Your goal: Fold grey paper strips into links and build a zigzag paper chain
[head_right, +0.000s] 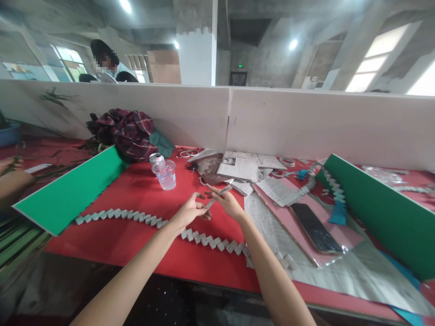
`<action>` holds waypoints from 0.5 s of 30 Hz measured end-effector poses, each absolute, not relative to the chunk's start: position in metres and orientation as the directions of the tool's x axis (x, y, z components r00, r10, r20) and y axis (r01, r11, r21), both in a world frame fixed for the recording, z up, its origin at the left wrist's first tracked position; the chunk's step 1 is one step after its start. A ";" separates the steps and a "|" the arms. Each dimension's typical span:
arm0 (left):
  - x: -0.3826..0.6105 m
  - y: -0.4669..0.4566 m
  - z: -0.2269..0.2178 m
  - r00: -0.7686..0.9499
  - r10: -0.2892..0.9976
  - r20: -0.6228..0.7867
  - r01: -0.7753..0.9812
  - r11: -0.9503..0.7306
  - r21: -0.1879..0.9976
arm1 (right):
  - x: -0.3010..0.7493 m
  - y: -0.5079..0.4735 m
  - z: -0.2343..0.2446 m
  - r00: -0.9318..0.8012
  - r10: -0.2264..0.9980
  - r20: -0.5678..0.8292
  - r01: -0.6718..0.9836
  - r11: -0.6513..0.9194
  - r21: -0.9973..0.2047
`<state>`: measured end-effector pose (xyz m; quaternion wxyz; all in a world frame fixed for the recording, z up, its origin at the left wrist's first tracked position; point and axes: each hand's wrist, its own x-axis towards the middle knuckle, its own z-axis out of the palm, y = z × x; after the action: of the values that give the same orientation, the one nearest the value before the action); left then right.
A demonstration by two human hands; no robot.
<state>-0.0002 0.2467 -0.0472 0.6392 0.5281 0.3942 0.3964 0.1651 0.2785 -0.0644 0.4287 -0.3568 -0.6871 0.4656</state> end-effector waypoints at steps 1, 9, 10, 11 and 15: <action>-0.001 0.245 -0.046 0.390 0.917 -0.081 -0.089 0.125 0.988 | 0.168 0.280 -0.063 -0.355 0.897 0.262 0.083 0.309 -0.947; -0.005 0.242 -0.046 0.506 0.857 -0.103 -0.026 0.134 0.991 | 0.186 0.286 -0.056 -0.209 0.944 0.257 0.125 0.286 -0.950; -0.005 0.242 -0.046 0.522 0.846 -0.104 -0.015 0.131 0.991 | 0.188 0.287 -0.056 -0.184 0.948 0.259 0.151 0.288 -0.946; -0.006 0.242 -0.046 0.532 0.840 -0.106 -0.004 0.128 0.992 | 0.189 0.288 -0.057 -0.158 0.953 0.257 0.184 0.284 -0.941; -0.012 0.244 -0.047 0.574 0.804 -0.155 0.069 0.142 0.988 | 0.195 0.293 -0.063 -0.011 0.972 0.236 0.297 0.229 -0.927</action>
<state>-0.0120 0.2437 -0.0471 0.6598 0.5929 0.3681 0.2786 0.1952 0.2929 -0.0625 0.4813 -0.5126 -0.6187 0.3504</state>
